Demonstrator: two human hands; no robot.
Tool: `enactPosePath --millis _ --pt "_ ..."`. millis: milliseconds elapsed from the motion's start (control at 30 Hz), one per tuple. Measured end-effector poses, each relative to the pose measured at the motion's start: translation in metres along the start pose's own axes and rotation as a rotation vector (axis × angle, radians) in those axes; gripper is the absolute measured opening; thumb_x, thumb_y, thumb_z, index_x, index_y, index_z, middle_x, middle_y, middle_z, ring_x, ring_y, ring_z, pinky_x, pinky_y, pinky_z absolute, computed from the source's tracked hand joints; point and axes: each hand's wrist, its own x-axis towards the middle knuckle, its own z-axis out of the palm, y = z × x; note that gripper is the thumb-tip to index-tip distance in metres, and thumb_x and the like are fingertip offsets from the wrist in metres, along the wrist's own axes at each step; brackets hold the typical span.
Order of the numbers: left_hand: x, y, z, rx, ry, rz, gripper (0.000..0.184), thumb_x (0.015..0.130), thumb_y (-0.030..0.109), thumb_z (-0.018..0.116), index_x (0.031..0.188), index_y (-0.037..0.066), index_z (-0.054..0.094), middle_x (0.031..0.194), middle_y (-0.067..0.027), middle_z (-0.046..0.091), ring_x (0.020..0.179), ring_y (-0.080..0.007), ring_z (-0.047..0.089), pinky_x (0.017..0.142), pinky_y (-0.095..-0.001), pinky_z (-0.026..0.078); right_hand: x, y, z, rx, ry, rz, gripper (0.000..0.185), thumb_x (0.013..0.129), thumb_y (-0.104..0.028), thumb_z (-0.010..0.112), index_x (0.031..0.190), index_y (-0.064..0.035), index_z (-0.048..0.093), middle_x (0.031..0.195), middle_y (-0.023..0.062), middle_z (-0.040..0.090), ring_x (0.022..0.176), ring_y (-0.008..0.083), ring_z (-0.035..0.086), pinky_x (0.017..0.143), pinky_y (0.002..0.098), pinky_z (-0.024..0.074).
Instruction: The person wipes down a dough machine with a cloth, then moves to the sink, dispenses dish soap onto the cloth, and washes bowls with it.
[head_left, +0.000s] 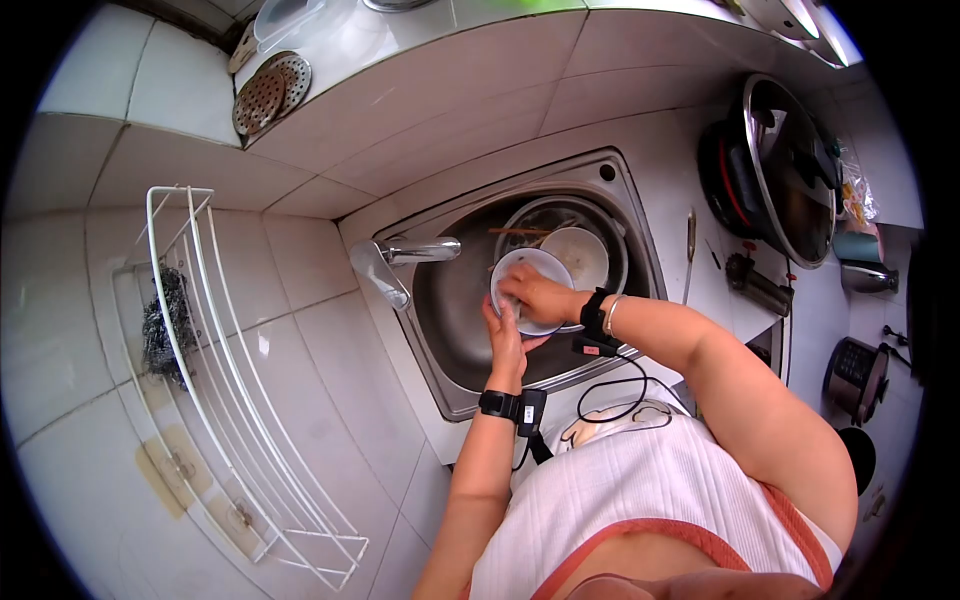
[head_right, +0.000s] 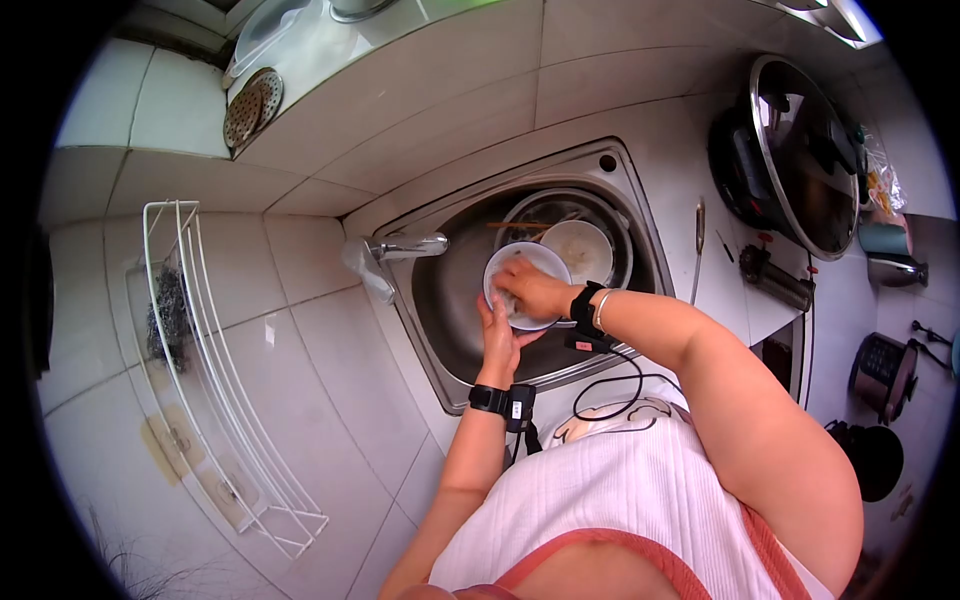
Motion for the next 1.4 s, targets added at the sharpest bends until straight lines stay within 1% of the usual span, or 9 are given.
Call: enactPosePath --millis 133,300,633,700,800,900,1067,1167,1400 --pt "0.001 0.011 -0.011 0.049 0.048 0.037 0.058 0.093 0.036 0.044 0.139 0.021 0.012 0.139 -0.0133 0.027 0.118 -0.0366 0.043 0.071 -0.0559 0.053 -0.004 0.001 -0.006 0.101 -0.416 -0.135 0.035 0.07 -0.007 0.06 0.104 -0.0119 0.059 0.104 0.0122 0.052 0.1 0.0334 0.046 0.086 0.0407 0.0407" --pt "-0.007 0.022 -0.011 0.02 0.228 0.054 0.069 0.076 -0.004 0.039 0.137 0.023 0.019 0.136 -0.0161 0.029 0.112 -0.0375 0.048 0.072 -0.0552 0.055 -0.019 -0.013 -0.039 -0.364 -0.201 -0.112 0.022 0.069 -0.008 0.062 0.091 -0.0101 0.059 0.1 0.0121 0.052 0.095 0.0326 0.047 0.076 0.0407 0.0436" --pt "0.017 -0.025 -0.02 -0.882 -0.009 -0.368 0.038 0.073 0.001 0.043 0.11 -0.001 0.052 0.105 -0.0163 0.058 0.106 -0.0279 0.056 0.089 -0.0379 0.048 -0.035 -0.056 -0.02 -0.033 0.368 -0.013 0.039 0.07 -0.015 0.059 0.107 -0.0104 0.048 0.107 0.0161 0.04 0.103 0.0376 0.039 0.092 0.0454 0.0342" --pt "0.013 -0.025 -0.021 -0.879 0.184 -0.422 0.046 0.071 0.0 0.042 0.116 -0.003 0.048 0.114 -0.0194 0.054 0.107 -0.0335 0.054 0.087 -0.0402 0.051 -0.017 -0.055 -0.022 -0.026 0.441 0.066 0.037 0.073 -0.019 0.056 0.108 -0.0099 0.049 0.108 0.0166 0.04 0.103 0.0378 0.038 0.094 0.0453 0.0326" --pt "-0.003 -0.013 -0.027 -1.109 -0.16 -0.602 0.056 0.075 0.005 0.043 0.129 -0.005 0.034 0.13 -0.0246 0.039 0.109 -0.0433 0.049 0.078 -0.0418 0.057 0.016 -0.015 -0.033 0.044 0.452 0.321 0.033 0.081 -0.022 0.049 0.112 -0.0079 0.051 0.11 0.0158 0.046 0.104 0.033 0.043 0.093 0.0409 0.0353" --pt "0.0 -0.021 -0.047 -1.034 -0.315 -0.679 0.061 0.073 0.006 0.046 0.131 -0.004 0.033 0.128 -0.0288 0.038 0.106 -0.0406 0.052 0.075 -0.0406 0.058 0.028 0.002 -0.057 0.99 -0.076 0.668 0.038 0.093 -0.033 0.035 0.114 -0.0061 0.053 0.105 0.0069 0.061 0.095 0.0171 0.057 0.085 0.032 0.0428" --pt "0.005 -0.012 -0.045 -0.876 -0.326 -0.782 0.059 0.065 0.005 0.048 0.123 -0.004 0.042 0.116 -0.0262 0.05 0.093 -0.0387 0.057 0.066 -0.034 0.059 0.013 0.018 -0.041 1.416 -0.333 1.081 0.04 0.092 -0.034 0.036 0.111 -0.0057 0.057 0.101 0.0105 0.063 0.092 0.0215 0.061 0.079 0.0394 0.0489" --pt "0.003 -0.01 -0.039 -0.543 -0.115 -0.621 0.051 0.07 0.008 0.051 0.119 -0.003 0.045 0.11 -0.0214 0.056 0.09 -0.037 0.059 0.062 -0.0332 0.057 -0.014 0.042 0.005 1.906 -0.376 0.776 0.047 0.09 -0.042 0.032 0.108 -0.0066 0.057 0.097 0.0103 0.064 0.085 0.0254 0.061 0.061 0.0431 0.0497" --pt "0.0 -0.014 -0.01 -0.13 0.219 0.075 0.033 0.081 0.002 0.059 0.112 0.001 0.047 0.102 -0.0105 0.057 0.088 -0.0228 0.059 0.059 -0.0322 0.053 -0.038 -0.005 0.021 2.227 -0.013 0.778 0.046 0.094 -0.038 0.034 0.123 -0.0067 0.05 0.122 0.012 0.055 0.112 0.0272 0.052 0.097 0.0467 0.0385"
